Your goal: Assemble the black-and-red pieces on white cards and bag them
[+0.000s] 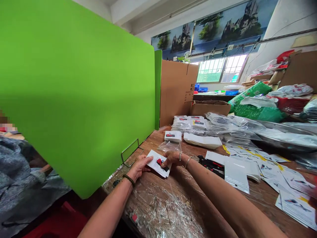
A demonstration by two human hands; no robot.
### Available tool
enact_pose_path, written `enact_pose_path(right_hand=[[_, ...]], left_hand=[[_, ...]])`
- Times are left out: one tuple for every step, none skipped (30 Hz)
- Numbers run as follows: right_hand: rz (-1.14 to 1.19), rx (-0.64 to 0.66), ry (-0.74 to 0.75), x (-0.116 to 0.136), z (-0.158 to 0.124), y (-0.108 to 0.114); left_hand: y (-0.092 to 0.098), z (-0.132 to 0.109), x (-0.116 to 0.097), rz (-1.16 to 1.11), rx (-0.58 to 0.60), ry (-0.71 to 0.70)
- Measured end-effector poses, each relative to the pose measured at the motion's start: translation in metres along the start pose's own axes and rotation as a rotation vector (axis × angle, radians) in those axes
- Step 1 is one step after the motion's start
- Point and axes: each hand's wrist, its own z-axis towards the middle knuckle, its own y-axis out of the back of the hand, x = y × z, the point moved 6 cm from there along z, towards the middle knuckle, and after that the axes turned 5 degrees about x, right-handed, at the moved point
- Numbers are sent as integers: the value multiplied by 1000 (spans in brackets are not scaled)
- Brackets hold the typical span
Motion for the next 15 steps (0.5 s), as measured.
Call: enact_pose_path(right_hand=[[-17, -2, -23, 1, 5, 3], [-37, -9, -44, 3, 10, 7], [-59, -23, -62, 4, 15, 11], [-84, -42, -76, 5, 19, 15], [-111, -62, -90, 5, 23, 19], [-138, -83, -101, 6, 27, 23], [-162, -103, -107, 6, 30, 26], [-183, -122, -109, 6, 32, 28], [-199, -139, -106, 6, 34, 30], [-211, -153, -101, 5, 35, 32], [-219, -165, -93, 4, 35, 32], [-222, -174, -80, 3, 35, 33], [-218, -182, -63, 2, 34, 33], [-209, -196, -35, 2, 33, 33], [-196, -214, 1, 2, 33, 33]], left_hand=[[4, 4, 0, 50, -11, 7], [8, 8, 0, 103, -24, 7], [11, 12, 0, 157, -39, 2], [14, 15, -1, 214, -56, -8], [17, 18, -3, 271, -76, -21], [20, 19, -5, 329, -98, -36], [22, 19, -8, 383, -122, -55], [24, 19, -13, 422, -148, -76], [24, 17, -18, 471, -163, -116], [22, 15, -26, 549, -154, -183], [17, 12, -35, 660, -111, -272], [8, 9, -43, 801, -39, -375], [-2, 5, -49, 961, 49, -473], [-13, 2, -53, 1123, 135, -552], [-21, 0, -55, 1265, 203, -605]])
